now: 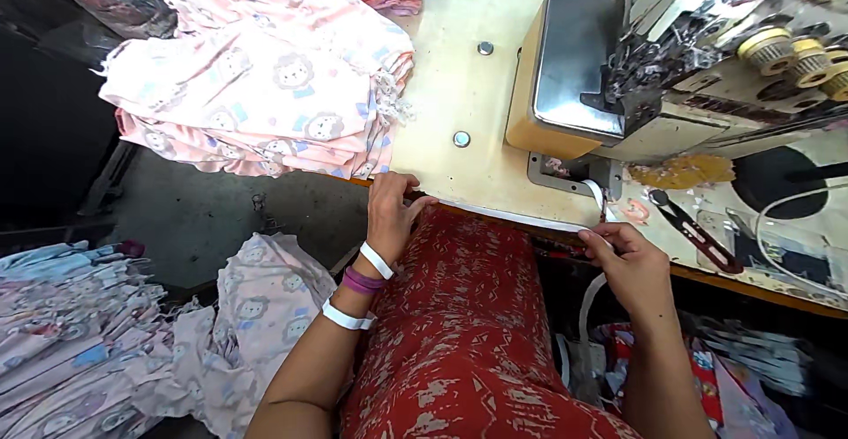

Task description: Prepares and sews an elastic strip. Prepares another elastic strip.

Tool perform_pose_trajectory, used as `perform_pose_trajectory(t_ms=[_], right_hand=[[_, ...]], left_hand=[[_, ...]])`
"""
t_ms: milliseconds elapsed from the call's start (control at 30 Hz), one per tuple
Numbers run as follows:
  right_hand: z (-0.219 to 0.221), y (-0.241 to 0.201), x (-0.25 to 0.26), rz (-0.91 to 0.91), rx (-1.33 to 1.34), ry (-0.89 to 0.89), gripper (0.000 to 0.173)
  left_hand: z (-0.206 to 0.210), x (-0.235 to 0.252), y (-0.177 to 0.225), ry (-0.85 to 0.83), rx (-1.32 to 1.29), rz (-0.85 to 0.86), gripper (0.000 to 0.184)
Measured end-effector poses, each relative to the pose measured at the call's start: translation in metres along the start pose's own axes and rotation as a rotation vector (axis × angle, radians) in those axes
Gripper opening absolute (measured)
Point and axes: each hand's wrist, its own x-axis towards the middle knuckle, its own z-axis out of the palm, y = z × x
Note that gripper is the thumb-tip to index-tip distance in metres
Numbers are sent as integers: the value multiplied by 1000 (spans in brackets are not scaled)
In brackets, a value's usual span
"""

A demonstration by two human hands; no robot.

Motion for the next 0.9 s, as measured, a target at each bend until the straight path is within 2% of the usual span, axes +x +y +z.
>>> perform_pose_trajectory(t_ms=[100,200,333,400,500,700,800,900], right_hand=[[0,-1,0,-1,29,13,26],[-11,1,-3,-9,168,-52,20],[-52,22,-16,-11,340,-248,12],[-74,37,-26,7,316,-259,14],[-86,51,-37,89,211,-124,16],[-51,52,-30,265,99,269,20],[-42,57,-27,282,113,365,22],[-41,60,-28,302,137,388,24]], left_hand=[[2,0,-1,10,21,11,32],[1,1,-1,-10,25,3,31],[-4,2,-3,-70,24,-3,32],[-3,2,-5,-80,30,25,34],[2,-1,-11,-44,48,82,38],[1,2,-9,-71,80,71,42],[0,4,-8,-84,89,68,45],[-2,5,-8,-96,76,47,46]])
